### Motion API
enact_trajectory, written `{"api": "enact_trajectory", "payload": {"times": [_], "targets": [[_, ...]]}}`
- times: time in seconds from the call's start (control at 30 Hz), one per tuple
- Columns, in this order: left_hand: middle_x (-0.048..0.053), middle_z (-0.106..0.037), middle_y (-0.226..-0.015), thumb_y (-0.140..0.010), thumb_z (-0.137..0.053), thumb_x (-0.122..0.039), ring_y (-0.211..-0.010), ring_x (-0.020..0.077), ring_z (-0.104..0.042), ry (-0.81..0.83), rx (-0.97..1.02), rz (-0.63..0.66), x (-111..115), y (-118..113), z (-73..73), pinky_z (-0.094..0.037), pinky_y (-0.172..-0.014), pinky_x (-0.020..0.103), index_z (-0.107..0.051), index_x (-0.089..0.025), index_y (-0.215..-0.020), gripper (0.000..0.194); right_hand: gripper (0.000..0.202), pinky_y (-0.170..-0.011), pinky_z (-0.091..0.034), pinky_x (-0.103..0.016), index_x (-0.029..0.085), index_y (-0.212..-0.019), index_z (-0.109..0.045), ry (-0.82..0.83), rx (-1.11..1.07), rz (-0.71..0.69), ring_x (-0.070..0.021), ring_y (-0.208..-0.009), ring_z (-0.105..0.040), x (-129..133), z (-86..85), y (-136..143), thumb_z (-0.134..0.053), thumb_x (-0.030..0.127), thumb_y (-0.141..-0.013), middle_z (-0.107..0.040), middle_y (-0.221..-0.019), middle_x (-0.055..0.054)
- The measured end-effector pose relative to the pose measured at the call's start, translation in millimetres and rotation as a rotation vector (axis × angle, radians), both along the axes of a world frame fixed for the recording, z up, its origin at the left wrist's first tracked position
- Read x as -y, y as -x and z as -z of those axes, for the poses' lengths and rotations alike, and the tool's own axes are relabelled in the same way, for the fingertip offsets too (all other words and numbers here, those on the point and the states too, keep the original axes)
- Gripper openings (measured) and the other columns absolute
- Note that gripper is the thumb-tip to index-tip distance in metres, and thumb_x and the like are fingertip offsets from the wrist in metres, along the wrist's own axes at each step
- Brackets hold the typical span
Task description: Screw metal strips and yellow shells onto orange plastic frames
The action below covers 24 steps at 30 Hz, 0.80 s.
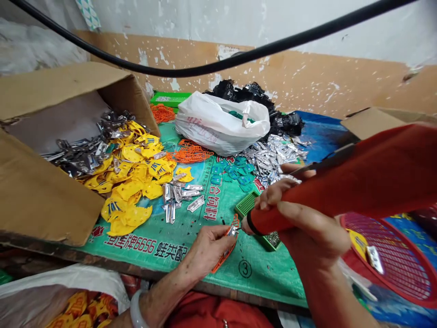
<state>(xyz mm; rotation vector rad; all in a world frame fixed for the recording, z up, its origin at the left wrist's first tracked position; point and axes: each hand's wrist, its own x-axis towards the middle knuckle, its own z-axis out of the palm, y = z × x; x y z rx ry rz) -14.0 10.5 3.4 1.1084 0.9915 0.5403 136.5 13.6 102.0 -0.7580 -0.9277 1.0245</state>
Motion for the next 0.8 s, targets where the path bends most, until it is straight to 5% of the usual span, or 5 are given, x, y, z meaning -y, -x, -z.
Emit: {"api": "enact_trajectory", "payload": {"times": [0.23, 0.53, 0.8], "targets": [[-0.004, -0.036, -0.059, -0.074, -0.057, -0.035, -0.057, 0.0105, -0.029, -0.004, -0.003, 0.003, 1, 0, -11.9, -0.021, -0.052, 0.025, -0.059, -0.015, -0.067, 0.021, 0.044, -0.054, -0.048, -0.033, 0.025, -0.101, -0.059, 0.04, 0.012, 0.0, -0.0156, -0.055, -0.056, 0, 6.4, 5, -0.068, 0.013, -0.06, -0.062, -0.063, 0.003], [-0.005, -0.034, -0.059, -0.074, -0.056, -0.038, -0.056, 0.01, -0.029, 0.005, -0.009, 0.011, 1, -2, -8.0, -0.022, -0.051, 0.024, -0.055, -0.015, -0.065, 0.025, 0.046, -0.056, -0.047, -0.033, 0.025, -0.103, -0.055, 0.062, 0.058, 0.0, -0.015, -0.056, -0.055, -2, 8.7, 3, -0.07, 0.015, -0.061, -0.061, -0.062, 0.004], [-0.003, -0.04, -0.062, -0.079, -0.048, -0.032, -0.063, 0.0138, -0.038, -0.279, -0.232, 0.015, 1, -1, -5.6, -0.027, -0.056, 0.025, -0.057, -0.016, -0.064, 0.024, 0.044, -0.064, -0.05, -0.038, 0.025, -0.104, -0.056, 0.054, 0.192, 0.093, -0.0166, -0.059, -0.058, 2, 9.9, 0, -0.071, 0.02, -0.063, -0.06, -0.065, 0.004]]}}
